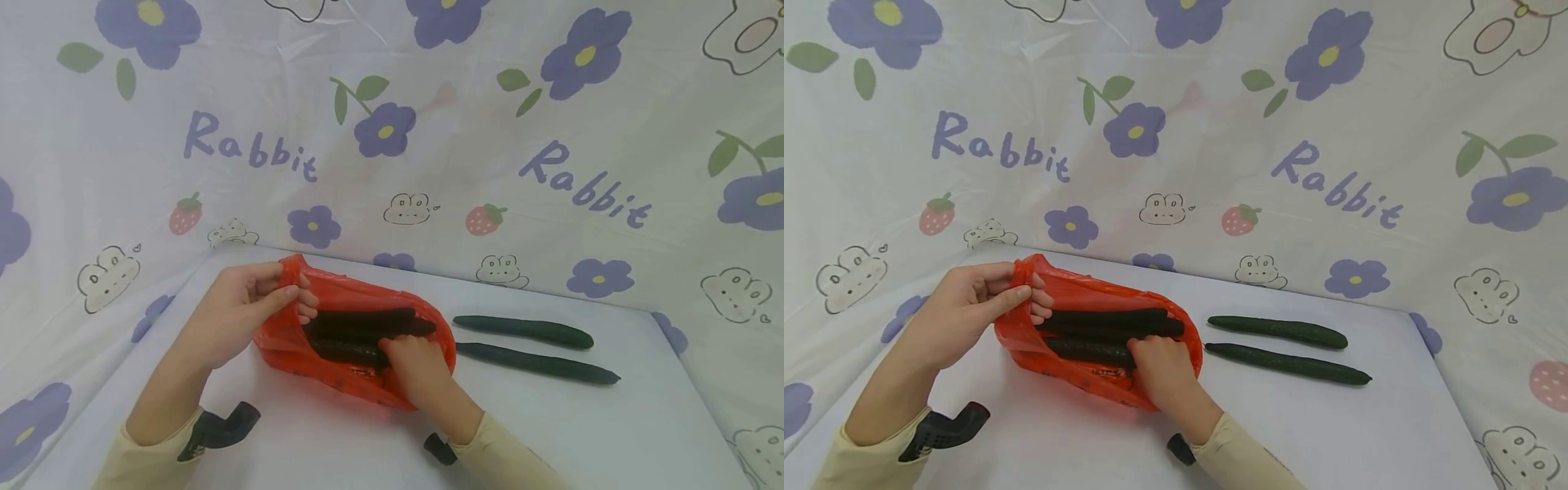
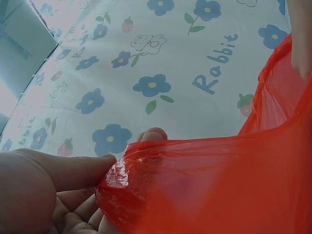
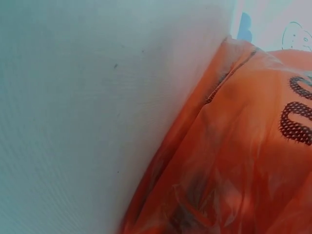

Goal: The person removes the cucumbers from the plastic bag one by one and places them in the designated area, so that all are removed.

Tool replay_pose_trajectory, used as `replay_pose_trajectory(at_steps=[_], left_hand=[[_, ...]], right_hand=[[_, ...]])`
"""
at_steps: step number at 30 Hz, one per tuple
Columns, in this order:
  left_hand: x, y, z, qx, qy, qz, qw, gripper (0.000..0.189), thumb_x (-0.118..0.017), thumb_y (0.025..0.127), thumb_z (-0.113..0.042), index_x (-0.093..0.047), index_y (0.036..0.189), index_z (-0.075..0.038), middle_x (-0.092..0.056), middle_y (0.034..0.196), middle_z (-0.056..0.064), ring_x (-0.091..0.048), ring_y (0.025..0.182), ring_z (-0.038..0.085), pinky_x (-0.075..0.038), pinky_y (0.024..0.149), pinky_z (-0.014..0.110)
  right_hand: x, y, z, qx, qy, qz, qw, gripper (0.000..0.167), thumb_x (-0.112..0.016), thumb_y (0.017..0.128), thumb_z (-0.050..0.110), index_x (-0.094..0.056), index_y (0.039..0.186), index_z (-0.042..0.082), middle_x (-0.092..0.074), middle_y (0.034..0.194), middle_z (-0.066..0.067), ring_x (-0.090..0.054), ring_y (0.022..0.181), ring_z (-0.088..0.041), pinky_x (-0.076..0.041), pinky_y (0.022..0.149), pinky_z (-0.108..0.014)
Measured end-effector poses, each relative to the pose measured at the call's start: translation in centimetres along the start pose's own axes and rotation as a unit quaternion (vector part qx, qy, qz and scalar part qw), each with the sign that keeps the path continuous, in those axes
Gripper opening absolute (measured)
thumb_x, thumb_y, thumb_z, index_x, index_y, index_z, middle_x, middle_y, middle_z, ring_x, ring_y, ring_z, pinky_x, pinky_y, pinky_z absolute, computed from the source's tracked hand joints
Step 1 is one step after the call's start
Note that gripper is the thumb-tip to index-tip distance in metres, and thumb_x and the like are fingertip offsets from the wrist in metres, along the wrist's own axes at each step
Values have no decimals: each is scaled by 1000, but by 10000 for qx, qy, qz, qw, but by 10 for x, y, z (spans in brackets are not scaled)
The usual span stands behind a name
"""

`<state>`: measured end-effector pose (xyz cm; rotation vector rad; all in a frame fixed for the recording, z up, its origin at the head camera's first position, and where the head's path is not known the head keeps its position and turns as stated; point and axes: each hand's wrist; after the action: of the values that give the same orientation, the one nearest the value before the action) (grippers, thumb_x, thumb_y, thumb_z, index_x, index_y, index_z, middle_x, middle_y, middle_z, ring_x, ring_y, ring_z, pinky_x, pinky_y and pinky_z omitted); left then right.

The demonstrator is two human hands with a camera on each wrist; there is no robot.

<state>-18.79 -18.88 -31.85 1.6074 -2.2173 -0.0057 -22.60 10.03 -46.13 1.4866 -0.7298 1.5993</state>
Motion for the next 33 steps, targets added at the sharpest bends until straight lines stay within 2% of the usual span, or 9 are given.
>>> replay_pose_trajectory(at_steps=[5,13,22,28,33], left_hand=[[0,-1,-1,38,9,-13,10000,16,-64,109,-4,-71,120,5,-79,102,12,-79,94,27,-58,97,25],[0,-1,-1,-23,37,-17,10000,16,-64,109,-5,-72,120,5,-79,102,12,-79,94,26,-59,96,26],[1,0,-2,-43,7,15,10000,17,-64,110,-6,-72,120,5,-79,102,12,-79,94,26,-60,96,27],[1,-1,-2,-55,-42,0,10000,17,-63,109,-5,-71,120,6,-79,103,13,-79,94,27,-60,95,28],[2,-1,-2,-51,-89,0,9999,17,-63,109,-4,-70,120,7,-79,103,14,-79,94,27,-61,94,28]], right_hand=[[2,0,4,-46,-83,-52,9999,18,-86,90,13,-68,91,18,-62,75,5,-64,71,-21,-61,62,-45],[8,-2,8,-74,-175,-277,9994,22,-83,90,9,-64,82,18,-52,66,7,-56,63,-18,-59,60,-40],[17,-1,9,-172,-445,-279,9985,21,-86,89,10,-67,84,18,-53,68,6,-57,65,-19,-59,60,-41],[27,0,11,-141,-673,-383,9969,19,-84,89,10,-68,83,17,-52,67,6,-57,63,-21,-59,58,-42],[35,1,13,-221,-679,-296,9970,16,-83,91,11,-69,86,18,-53,67,6,-58,64,-20,-61,60,-42]])
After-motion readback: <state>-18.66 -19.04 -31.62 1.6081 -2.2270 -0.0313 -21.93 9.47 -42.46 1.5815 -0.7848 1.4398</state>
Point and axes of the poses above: each hand's wrist, its own y-axis towards the middle knuckle, its own x-axis out of the back of the hand, z = x × y
